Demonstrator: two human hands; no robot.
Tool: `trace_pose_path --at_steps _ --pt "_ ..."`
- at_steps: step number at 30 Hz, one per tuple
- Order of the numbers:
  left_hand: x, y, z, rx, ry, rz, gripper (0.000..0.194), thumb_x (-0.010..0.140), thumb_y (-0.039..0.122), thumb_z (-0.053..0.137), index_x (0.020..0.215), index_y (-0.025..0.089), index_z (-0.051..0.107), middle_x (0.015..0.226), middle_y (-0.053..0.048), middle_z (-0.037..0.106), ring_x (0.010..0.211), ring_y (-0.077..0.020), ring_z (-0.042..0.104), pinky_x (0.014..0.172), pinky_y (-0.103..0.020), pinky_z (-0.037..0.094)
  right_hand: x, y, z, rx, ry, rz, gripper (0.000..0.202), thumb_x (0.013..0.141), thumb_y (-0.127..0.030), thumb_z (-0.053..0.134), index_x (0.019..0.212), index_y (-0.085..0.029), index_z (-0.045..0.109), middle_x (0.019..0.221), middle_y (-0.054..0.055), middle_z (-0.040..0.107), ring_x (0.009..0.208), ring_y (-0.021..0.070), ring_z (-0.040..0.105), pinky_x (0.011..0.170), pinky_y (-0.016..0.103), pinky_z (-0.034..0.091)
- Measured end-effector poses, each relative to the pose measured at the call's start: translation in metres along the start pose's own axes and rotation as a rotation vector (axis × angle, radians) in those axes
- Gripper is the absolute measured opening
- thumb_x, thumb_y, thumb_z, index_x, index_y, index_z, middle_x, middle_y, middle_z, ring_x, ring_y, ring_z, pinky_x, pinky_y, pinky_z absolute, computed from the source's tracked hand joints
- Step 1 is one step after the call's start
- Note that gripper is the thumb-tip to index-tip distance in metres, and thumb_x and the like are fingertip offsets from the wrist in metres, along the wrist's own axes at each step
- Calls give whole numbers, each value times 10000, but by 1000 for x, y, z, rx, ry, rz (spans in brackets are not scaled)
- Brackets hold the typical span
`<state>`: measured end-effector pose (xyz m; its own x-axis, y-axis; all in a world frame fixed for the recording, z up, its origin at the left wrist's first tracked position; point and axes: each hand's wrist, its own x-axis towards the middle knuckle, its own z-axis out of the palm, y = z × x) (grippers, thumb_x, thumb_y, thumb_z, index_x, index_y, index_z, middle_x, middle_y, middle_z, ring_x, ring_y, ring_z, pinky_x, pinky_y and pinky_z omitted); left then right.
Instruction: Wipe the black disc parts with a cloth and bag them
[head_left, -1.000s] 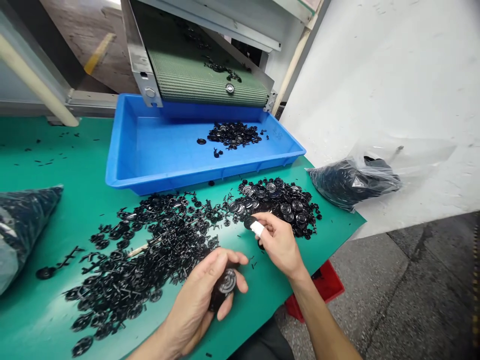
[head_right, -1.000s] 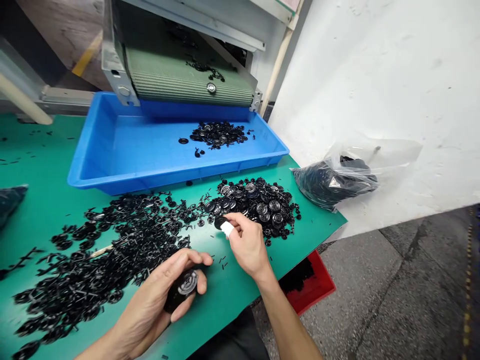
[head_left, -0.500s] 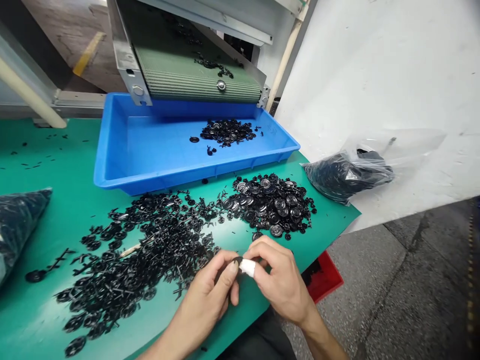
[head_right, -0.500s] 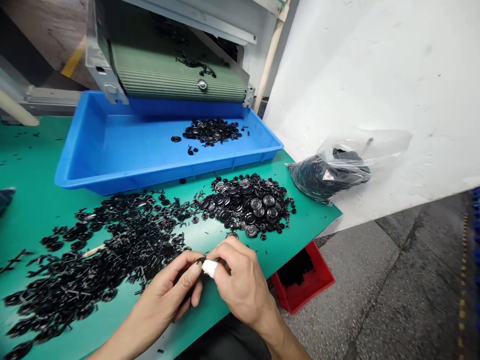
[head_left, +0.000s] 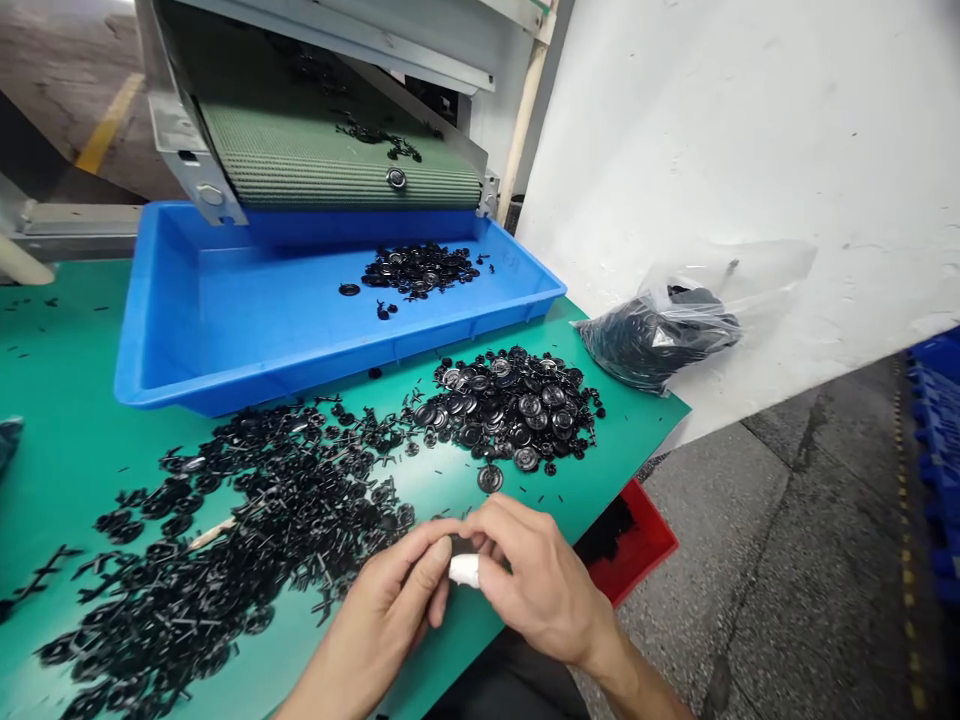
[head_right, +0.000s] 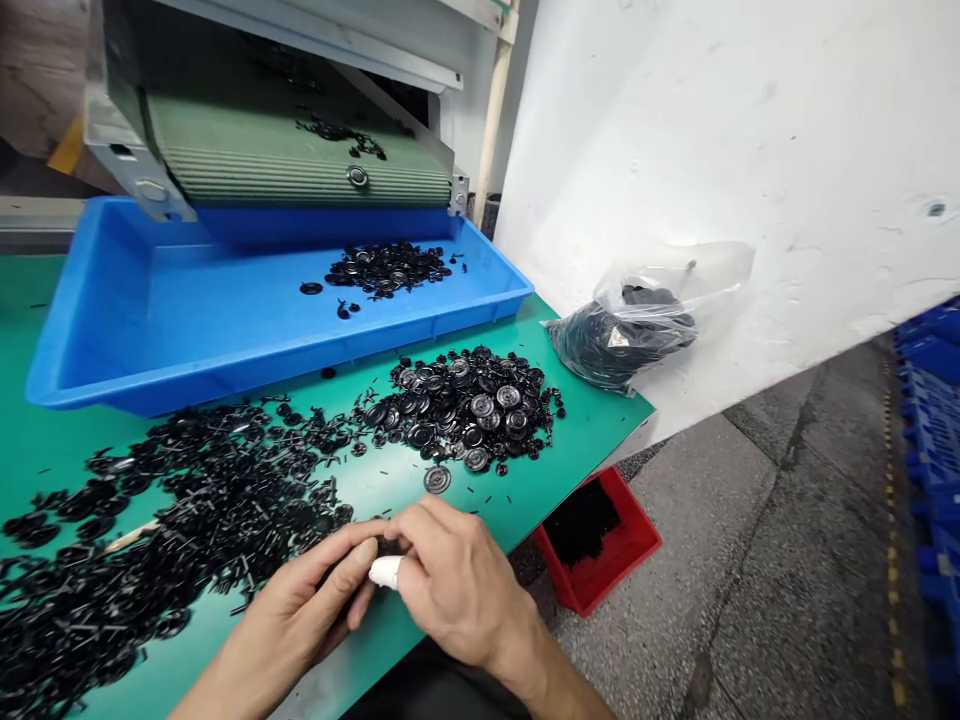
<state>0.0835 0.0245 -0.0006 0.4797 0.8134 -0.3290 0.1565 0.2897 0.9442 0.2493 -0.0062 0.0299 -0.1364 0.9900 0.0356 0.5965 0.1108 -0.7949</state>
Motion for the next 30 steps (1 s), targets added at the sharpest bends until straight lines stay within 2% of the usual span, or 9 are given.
trace_pose_path --at_steps 4,9,11,15,19,22,25,26,30 --pt "-2 2 2 0 56 13 302 893 515 517 1038 251 491 667 55 502 525 -113 392 474 -211 325 0 2 -11 -25 -102 12 269 760 -28 502 928 -214 601 782 -31 557 686 113 517 639 217 404" --pt "-7 11 2 86 -40 17 290 918 531 448 988 252 478 657 56 457 530 -121 340 470 -220 307 1 13 -11 178 -209 107 255 720 -49 527 893 -217 612 754 -46 569 647 94 544 574 174 398" --pt "-8 13 3 104 -28 7 293 927 534 418 977 251 478 616 64 435 519 -126 348 468 -224 304 1 17 -7 201 -209 71 288 726 -40 515 920 -218 632 725 -48 568 641 95 537 578 179 392" --pt "-9 12 8 107 70 -20 323 924 554 405 951 244 493 542 83 373 491 -128 352 454 -223 283 0 21 5 156 -61 -87 294 759 -28 493 908 -204 678 691 -33 558 644 105 511 607 206 384" --pt "-9 9 13 26 149 -35 346 892 572 468 935 232 519 527 89 366 470 -115 350 439 -214 268 1 21 14 216 -7 -64 238 840 -63 465 870 -187 665 606 -42 565 557 95 537 576 196 407" --pt "-8 10 12 -39 189 -51 364 886 550 503 1048 226 530 506 81 448 452 -116 384 434 -211 284 5 25 12 74 88 -22 256 891 -97 419 936 -190 654 670 -17 614 607 116 583 618 214 437" --pt "-6 13 7 -120 158 -95 378 888 540 521 1074 212 551 496 68 514 421 -98 391 447 -206 301 13 34 5 -228 316 64 298 891 -108 398 1062 -152 638 896 77 673 801 191 622 718 280 449" --pt "-5 14 5 -175 141 -111 371 889 536 526 1066 211 557 503 63 533 408 -86 388 452 -202 304 16 36 3 -307 353 94 312 881 -105 404 1093 -141 629 938 96 673 837 211 621 735 296 446" --pt "0 17 -4 -463 20 -193 352 871 541 555 957 202 592 566 31 589 369 -50 372 414 -179 294 27 41 3 -422 331 153 262 835 -78 442 955 -185 649 852 54 648 747 196 597 668 280 415"
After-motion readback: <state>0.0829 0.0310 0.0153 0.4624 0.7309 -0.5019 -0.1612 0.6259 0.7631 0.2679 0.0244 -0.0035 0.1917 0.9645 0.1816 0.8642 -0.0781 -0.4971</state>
